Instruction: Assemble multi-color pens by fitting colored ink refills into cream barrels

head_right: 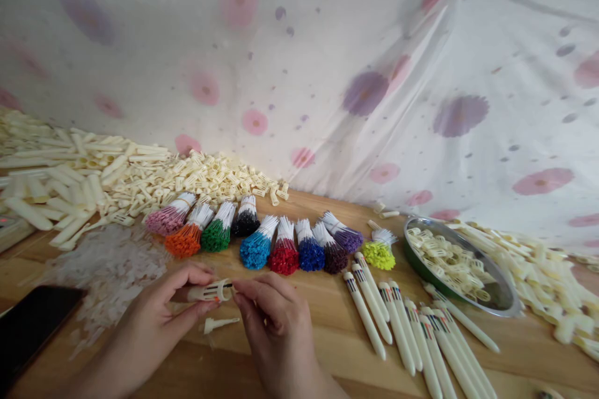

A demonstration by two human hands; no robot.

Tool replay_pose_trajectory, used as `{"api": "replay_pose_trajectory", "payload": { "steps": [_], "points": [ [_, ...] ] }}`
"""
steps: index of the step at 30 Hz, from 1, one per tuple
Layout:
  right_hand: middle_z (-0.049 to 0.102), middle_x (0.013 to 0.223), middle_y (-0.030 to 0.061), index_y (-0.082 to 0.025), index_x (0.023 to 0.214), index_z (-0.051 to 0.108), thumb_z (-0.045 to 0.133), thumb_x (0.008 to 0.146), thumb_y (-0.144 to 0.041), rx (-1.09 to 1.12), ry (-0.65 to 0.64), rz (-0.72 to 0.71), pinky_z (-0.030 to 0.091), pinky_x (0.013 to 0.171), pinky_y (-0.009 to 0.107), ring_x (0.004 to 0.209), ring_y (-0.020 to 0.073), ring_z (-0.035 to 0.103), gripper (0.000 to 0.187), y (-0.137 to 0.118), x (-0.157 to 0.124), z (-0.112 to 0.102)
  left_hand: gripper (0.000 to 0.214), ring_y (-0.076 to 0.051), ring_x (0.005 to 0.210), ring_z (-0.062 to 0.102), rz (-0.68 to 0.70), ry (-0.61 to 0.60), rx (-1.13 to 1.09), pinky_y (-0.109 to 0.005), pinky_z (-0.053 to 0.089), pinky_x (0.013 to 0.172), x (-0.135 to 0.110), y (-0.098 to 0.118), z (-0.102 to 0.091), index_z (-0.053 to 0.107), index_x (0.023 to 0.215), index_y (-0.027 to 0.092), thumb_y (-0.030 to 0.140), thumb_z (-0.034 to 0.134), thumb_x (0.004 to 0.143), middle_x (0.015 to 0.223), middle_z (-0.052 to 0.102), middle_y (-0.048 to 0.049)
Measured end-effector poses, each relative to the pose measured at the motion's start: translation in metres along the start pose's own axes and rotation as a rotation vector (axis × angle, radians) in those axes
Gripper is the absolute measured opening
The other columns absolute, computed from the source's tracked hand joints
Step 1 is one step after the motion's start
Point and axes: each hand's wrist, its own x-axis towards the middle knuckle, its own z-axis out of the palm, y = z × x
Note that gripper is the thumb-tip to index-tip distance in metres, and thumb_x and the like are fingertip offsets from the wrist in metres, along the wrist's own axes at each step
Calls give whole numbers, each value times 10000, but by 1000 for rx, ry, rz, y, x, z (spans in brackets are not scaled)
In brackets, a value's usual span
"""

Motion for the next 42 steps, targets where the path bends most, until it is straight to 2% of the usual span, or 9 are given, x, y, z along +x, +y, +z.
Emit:
{"api": "replay_pose_trajectory", "payload": {
  "steps": [4,9,14,20,23,26,30,36,42],
  "points": [
    [656,770,48,-189,913,677,566,844,-184,-61,-12,26,465,525,208,628,132,594,131,4,5,-11,74,-183,760,686,-65,-42,-62,-282,575,653,5,1,-1,618,791,233,183,619,737,806,707,-9],
    [650,778,56,-184,826,634,573,822,-214,-473,-298,169,465,598,279,681,184,605,67,39,-4,-27,62,-180,754,687,-84,-31,-101,-279,568,672,11,-1,-7,621,773,237,194,634,729,814,713,-4],
    [661,849,111,-168,811,566,630,729,-137,-824,-448,237,479,663,330,770,253,634,108,78,-27,-26,139,-172,809,694,-126,-123,-174,-253,565,709,12,-4,-12,672,826,279,189,655,721,855,735,16],
    [650,676,29,-189,833,504,454,879,-136,-686,-358,246,437,501,233,557,162,617,86,60,-17,-41,253,-192,850,705,-171,-228,-335,-256,571,723,15,-11,-12,714,874,315,156,684,680,876,758,25],
    [668,784,54,-170,990,514,429,924,-238,-506,-187,6,463,556,243,645,161,626,127,36,-8,-56,228,-225,875,702,-269,-274,-342,-295,568,750,16,-14,-11,729,869,292,200,712,662,892,766,8],
    [665,806,39,-185,1040,560,440,935,-246,-467,-177,-227,456,594,246,698,156,607,171,15,-4,-64,217,-228,897,689,-353,-348,-312,-287,555,768,16,-18,-9,729,899,289,258,711,685,921,761,9],
    [654,713,23,-167,941,625,513,900,-223,-534,-145,-348,413,515,244,584,144,541,132,4,-6,-57,200,-222,903,673,-354,-408,-296,-270,535,774,13,-23,-4,722,911,296,269,691,716,919,752,17],
    [619,615,11,-158,745,626,491,893,-171,-531,-60,-311,389,478,235,530,128,515,201,0,-15,-40,186,-206,837,676,-392,-358,-359,-257,532,734,12,-16,3,719,788,275,187,737,624,818,740,22],
    [624,607,7,-148,844,650,474,894,-159,-553,26,-425,340,427,245,488,123,463,184,0,-18,-33,201,-198,841,667,-339,-297,-342,-237,525,733,10,-10,1,732,717,275,135,728,573,818,723,17]
  ]
}}
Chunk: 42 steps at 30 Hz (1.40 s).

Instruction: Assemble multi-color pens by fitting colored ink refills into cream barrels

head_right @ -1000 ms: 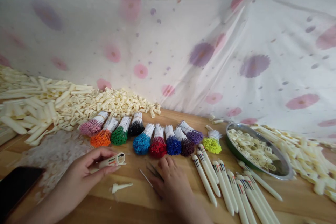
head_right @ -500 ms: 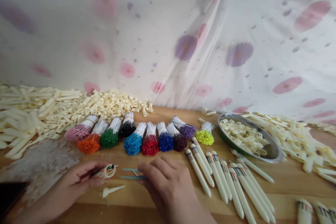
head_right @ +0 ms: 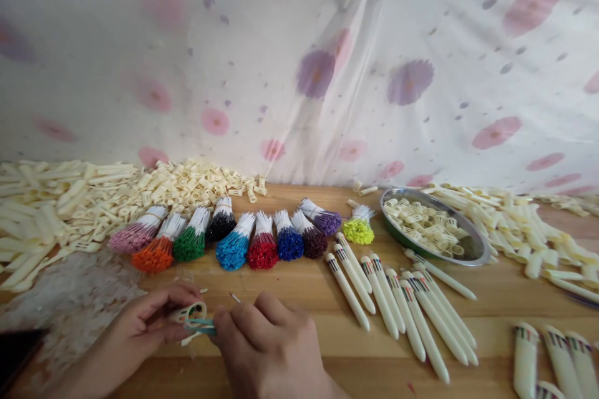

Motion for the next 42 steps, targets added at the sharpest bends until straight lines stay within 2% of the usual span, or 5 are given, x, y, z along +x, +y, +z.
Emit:
{"api": "replay_pose_trajectory", "payload": {
  "steps": [2,14,19,29,42],
  "points": [
    [631,614,8,-142,886,657,453,904,-162,-39,27,-32,323,423,257,484,124,444,205,2,0,0,223,-202,860,665,-1,-8,23,-241,522,757,-1,0,0,744,731,285,135,723,567,833,727,14],
    [625,639,-6,-132,889,656,447,909,-149,-133,-69,-44,295,440,281,510,118,443,211,2,2,-6,254,-223,869,677,-74,-46,29,-269,544,751,1,2,5,755,754,309,140,710,569,845,755,16],
    [627,656,3,-114,918,651,425,919,-139,-117,-108,-37,303,438,285,526,124,466,228,2,2,-8,246,-236,860,683,-96,-16,9,-284,548,757,0,4,6,757,712,302,143,727,528,817,760,9],
    [612,649,6,-120,892,645,416,903,-124,-105,-119,-57,298,429,279,510,125,448,230,4,2,-8,223,-247,852,685,-80,-38,42,-306,559,737,-1,5,7,754,736,281,155,715,557,831,758,-7],
    [607,601,5,-150,809,658,507,865,-115,152,-108,92,369,475,236,520,120,487,165,7,-1,1,179,-206,826,673,193,59,311,-243,535,727,-10,11,11,715,764,291,156,680,652,832,729,9]
  ]
}}
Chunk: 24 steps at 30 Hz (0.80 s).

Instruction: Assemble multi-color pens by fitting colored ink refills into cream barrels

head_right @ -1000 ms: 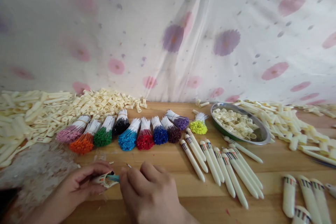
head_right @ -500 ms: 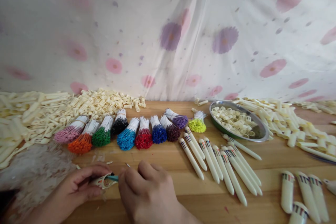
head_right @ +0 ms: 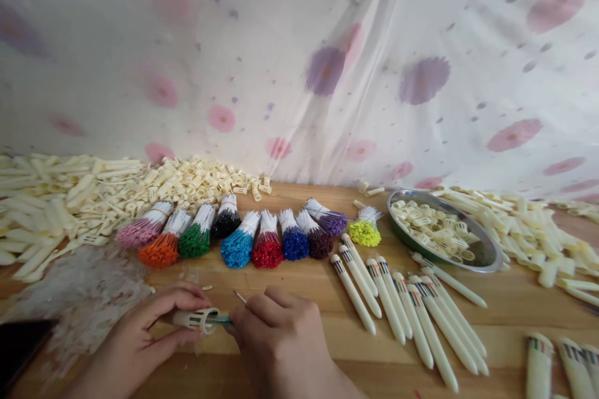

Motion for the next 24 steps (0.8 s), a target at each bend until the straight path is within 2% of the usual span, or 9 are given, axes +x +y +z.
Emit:
{"api": "replay_pose_trajectory", "payload": {
  "steps": [5,7,11,16,24],
  "points": [
    [633,632,27,-136,779,640,534,872,-142,51,0,-66,398,481,233,531,119,512,142,2,3,-3,197,-203,822,680,65,59,37,-233,526,738,-1,-2,-2,711,744,289,131,685,631,816,735,13],
    [641,651,30,-137,823,643,534,879,-160,36,-30,-74,416,493,232,548,122,527,125,2,4,-7,209,-203,823,681,75,76,30,-232,524,740,0,-2,-3,708,742,288,119,683,622,815,736,12],
    [650,686,35,-148,932,651,511,892,-188,-11,-73,-60,441,509,234,584,130,563,151,4,4,-16,156,-206,795,679,51,91,-4,-234,532,707,0,-1,-3,693,704,275,141,689,623,793,725,4],
    [664,700,33,-149,925,654,539,869,-180,-38,-14,-30,460,510,236,581,130,579,132,4,4,-25,126,-207,805,670,5,72,-22,-227,531,685,0,0,-3,697,723,280,182,689,645,808,722,5],
    [668,686,30,-158,878,672,532,867,-195,-22,14,60,469,505,232,580,133,600,145,1,4,-17,111,-211,815,669,-35,69,-31,-220,523,691,0,-1,-2,697,708,280,197,697,635,794,724,11]
  ]
}}
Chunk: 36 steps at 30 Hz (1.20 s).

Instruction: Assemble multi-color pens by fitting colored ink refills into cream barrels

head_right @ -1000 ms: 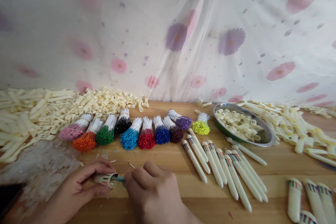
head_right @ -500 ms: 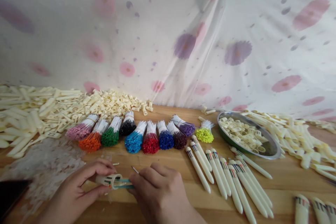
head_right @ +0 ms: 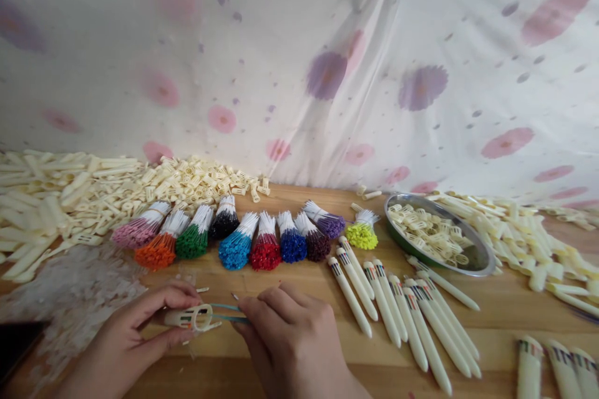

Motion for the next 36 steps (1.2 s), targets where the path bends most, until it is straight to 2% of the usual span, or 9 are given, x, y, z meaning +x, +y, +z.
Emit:
{"api": "replay_pose_trajectory", "payload": {
  "steps": [25,32,36],
  "points": [
    [638,647,19,-158,852,676,537,867,-175,90,-27,20,423,497,224,557,121,572,141,0,-2,4,121,-213,833,677,74,32,46,-227,530,712,-2,4,0,691,709,273,180,710,634,813,731,3],
    [641,649,23,-162,811,662,531,867,-160,112,-31,15,428,506,219,562,120,568,143,-1,0,5,178,-176,830,675,158,36,89,-195,524,714,-4,2,-1,679,750,284,125,678,670,832,717,26],
    [653,670,25,-160,838,663,553,853,-151,133,-46,15,430,515,221,569,122,573,111,-1,0,7,233,-158,819,678,269,65,114,-191,529,709,-5,0,0,668,793,299,97,669,677,837,711,40]
  ]
}}
